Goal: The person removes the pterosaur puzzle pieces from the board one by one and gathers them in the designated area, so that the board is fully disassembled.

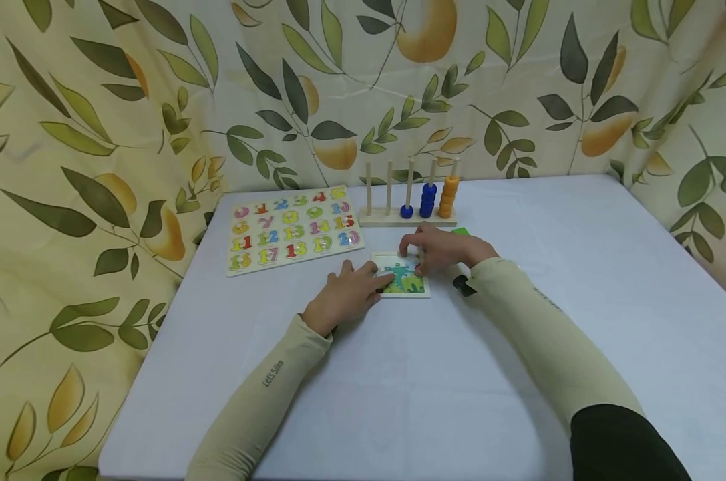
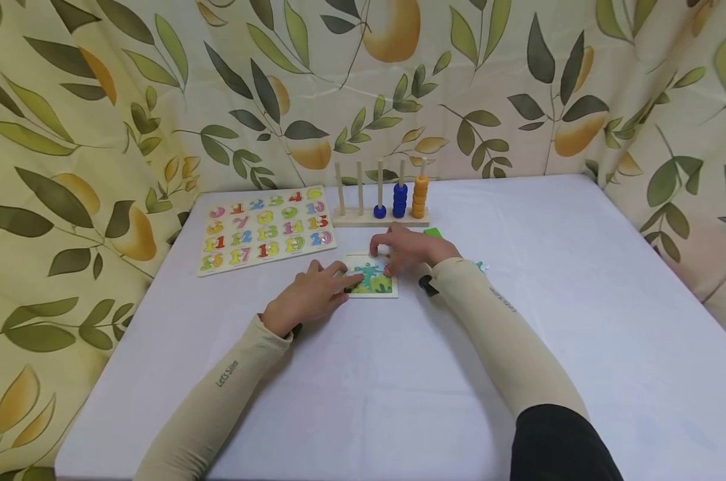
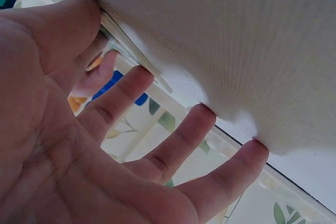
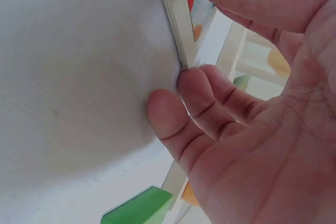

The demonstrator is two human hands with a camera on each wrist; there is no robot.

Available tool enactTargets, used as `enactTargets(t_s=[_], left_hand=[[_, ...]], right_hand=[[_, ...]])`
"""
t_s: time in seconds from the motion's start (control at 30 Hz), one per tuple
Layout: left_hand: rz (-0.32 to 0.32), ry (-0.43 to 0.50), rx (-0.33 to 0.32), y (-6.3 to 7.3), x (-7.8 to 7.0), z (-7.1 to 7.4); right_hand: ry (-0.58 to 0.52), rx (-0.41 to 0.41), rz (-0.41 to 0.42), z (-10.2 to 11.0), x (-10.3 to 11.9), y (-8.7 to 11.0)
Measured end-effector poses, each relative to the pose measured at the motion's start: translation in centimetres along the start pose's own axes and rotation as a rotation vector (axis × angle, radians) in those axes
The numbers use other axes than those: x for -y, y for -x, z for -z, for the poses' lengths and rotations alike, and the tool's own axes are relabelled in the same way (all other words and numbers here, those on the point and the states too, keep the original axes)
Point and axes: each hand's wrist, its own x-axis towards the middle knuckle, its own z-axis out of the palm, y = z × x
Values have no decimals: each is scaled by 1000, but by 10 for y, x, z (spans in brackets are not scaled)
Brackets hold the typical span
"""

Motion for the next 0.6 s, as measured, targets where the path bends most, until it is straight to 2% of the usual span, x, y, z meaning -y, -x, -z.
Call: enactTargets(t_s=[0.2,0.4,0.6], left_hand=[[-3,-12,-1,0,0,-2],[-5,-17,-3,0,-1,2],[-4,-5,2,2,-2,2]], right_hand=[[-8,-1,-19,0,3,0],[-27,-70,25,-5,-3,3],[-85,-131,8,-11,-15,6]])
